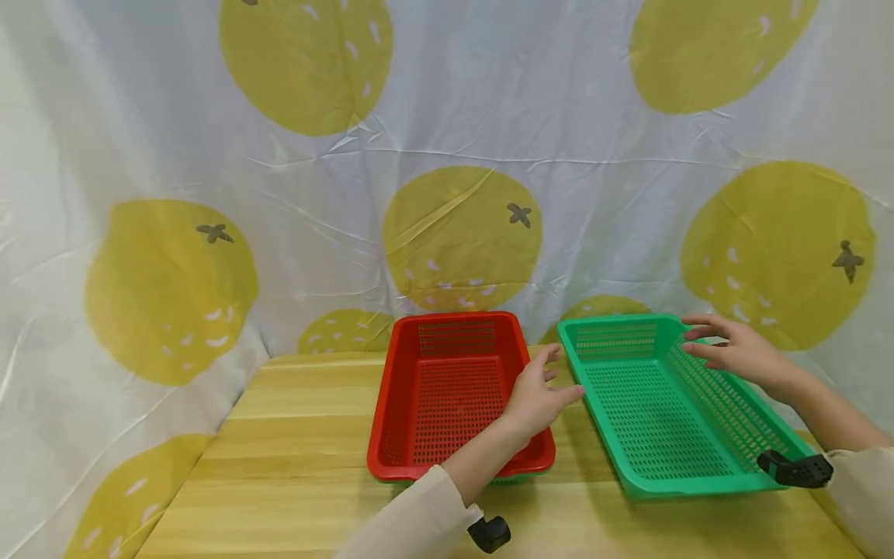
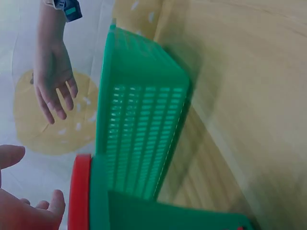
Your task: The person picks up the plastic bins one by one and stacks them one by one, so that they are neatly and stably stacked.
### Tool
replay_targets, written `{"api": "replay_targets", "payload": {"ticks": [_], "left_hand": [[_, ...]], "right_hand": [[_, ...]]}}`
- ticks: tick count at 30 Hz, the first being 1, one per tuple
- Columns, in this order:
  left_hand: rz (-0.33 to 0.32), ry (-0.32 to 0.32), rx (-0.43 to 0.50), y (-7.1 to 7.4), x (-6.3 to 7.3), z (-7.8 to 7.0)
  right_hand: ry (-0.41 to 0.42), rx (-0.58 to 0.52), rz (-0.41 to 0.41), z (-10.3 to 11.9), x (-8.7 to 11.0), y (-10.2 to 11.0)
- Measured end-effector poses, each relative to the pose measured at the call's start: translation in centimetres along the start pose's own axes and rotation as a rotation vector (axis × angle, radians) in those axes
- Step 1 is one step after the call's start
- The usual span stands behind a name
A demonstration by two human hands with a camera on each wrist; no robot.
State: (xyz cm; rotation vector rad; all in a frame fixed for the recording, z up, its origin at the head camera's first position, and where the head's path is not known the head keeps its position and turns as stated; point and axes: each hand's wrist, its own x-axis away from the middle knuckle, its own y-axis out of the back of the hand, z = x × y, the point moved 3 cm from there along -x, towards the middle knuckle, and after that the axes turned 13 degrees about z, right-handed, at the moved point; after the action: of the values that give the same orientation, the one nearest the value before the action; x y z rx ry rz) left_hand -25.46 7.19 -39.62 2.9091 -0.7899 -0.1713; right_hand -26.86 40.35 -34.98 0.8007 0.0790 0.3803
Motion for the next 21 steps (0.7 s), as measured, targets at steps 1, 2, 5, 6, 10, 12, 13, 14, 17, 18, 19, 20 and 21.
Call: {"api": "replay_targets", "payload": {"ticks": [1,2,5,6,10,12,13,14,17,18,19,20,21], "left_hand": [[-0.005,0.006,0.006,-0.4,-0.1,0.1],[-0.013,0.013,0.014,-0.7,-0.2,0.1],[-0.037,0.022,0.032,-1.7,-0.6,0.4],[-0.044,0.025,0.041,-2.0,-0.6,0.5],[-0.076,0.047,0.096,-3.2,-0.8,1.1],[-0.099,0.072,0.136,-3.8,-0.8,1.2],[-0.112,0.085,0.159,-4.0,-0.7,1.2],[-0.123,0.096,0.176,-4.3,-0.7,1.2],[-0.148,0.116,0.210,-5.1,-0.5,0.8],[-0.154,0.118,0.219,-5.4,-0.5,0.7],[-0.160,0.122,0.223,-5.7,-0.4,0.7],[-0.168,0.124,0.224,-6.0,-0.4,0.7],[-0.179,0.129,0.229,-6.3,-0.4,0.8]], "right_hand": [[-0.004,0.006,0.003,-0.2,0.1,0.2],[-0.012,0.011,0.006,-0.5,0.2,0.3],[-0.032,0.014,0.032,-1.3,0.5,0.6],[-0.043,0.012,0.038,-1.6,0.6,0.7],[-0.069,0.010,0.061,-2.6,1.0,0.7],[-0.072,0.014,0.063,-3.2,1.2,0.8],[-0.073,0.016,0.065,-3.5,1.4,0.8],[-0.077,0.016,0.065,-3.7,1.5,0.8],[-0.086,0.019,0.069,-4.6,1.7,0.8],[-0.091,0.019,0.071,-4.8,1.8,0.8],[-0.095,0.020,0.072,-5.1,1.9,0.8],[-0.099,0.022,0.072,-5.3,1.9,0.7],[-0.099,0.025,0.074,-5.5,2.0,0.7]]}}
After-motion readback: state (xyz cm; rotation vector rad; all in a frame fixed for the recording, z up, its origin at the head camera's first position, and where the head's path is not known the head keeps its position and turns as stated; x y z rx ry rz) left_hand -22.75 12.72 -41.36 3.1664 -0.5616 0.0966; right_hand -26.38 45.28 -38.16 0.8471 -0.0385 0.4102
